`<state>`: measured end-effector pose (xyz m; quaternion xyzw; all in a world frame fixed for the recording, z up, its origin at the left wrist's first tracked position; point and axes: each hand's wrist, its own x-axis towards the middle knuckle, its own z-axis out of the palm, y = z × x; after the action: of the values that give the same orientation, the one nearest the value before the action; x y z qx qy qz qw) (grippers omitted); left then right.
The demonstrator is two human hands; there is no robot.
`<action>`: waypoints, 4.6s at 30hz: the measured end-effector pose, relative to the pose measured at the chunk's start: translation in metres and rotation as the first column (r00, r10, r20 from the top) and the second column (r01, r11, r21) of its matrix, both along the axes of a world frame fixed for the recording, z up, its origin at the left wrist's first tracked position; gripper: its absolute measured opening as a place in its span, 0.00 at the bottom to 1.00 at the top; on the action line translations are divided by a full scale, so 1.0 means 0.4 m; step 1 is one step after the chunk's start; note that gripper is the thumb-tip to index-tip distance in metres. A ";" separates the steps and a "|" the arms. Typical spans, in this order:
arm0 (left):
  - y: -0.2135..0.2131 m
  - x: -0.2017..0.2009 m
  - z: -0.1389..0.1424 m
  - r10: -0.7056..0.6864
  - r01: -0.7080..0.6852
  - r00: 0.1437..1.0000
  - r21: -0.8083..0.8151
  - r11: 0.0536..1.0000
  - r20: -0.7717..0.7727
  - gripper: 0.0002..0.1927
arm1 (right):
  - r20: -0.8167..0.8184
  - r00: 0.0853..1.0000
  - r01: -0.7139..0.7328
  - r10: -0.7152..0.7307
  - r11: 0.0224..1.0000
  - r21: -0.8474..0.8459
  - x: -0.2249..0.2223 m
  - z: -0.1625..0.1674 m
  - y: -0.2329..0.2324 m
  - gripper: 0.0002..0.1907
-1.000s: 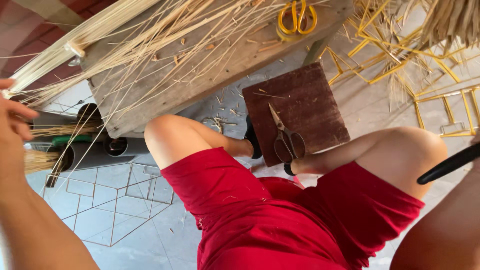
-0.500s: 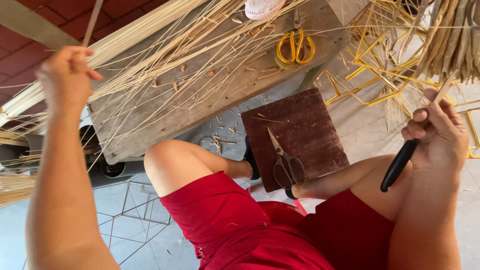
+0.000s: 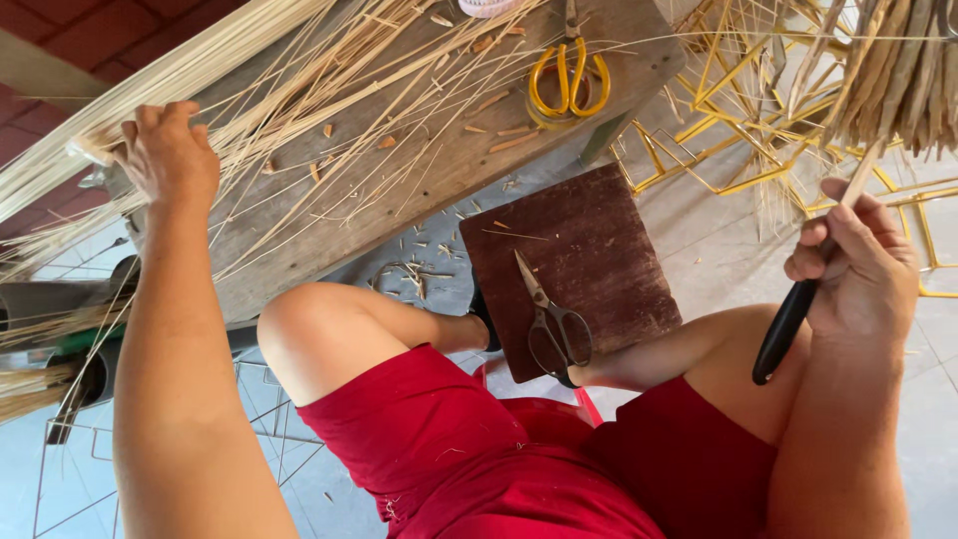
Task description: The person sits on the floor and shaves thin bamboo strips with a knife, drawing the blade along the strip to smooth and thin it. They reposition the strip in their hands repeatedly and set the knife down on a wooden board beside them between passes.
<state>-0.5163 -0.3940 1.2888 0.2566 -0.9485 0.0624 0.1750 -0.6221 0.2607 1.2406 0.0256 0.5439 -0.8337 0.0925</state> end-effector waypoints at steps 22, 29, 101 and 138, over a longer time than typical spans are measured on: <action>0.701 0.225 0.295 -0.684 0.772 0.386 0.623 -0.127 -0.619 0.08 | 0.083 0.994 -0.081 0.074 0.994 0.079 0.006 0.044 -0.119 0.11; 0.764 0.194 0.237 -0.685 0.739 0.390 0.653 -0.166 -0.616 0.08 | 0.050 0.996 -0.075 0.072 0.995 0.066 0.002 0.019 -0.108 0.13; 0.246 0.140 0.090 -0.296 0.422 0.686 0.033 0.906 -0.664 0.02 | 0.034 0.998 -0.061 0.056 0.988 0.143 -0.021 0.024 -0.107 0.09; 0.782 0.445 -0.011 -0.360 0.260 0.907 0.963 0.073 -0.218 0.08 | 0.070 0.876 -0.479 0.477 0.877 0.020 0.521 0.019 -0.342 0.16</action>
<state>-0.3385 -0.0811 1.2843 0.0974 -0.7952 -0.5953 -0.0616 -0.4138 0.1239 1.2481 -0.0815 0.5455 -0.7735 0.3122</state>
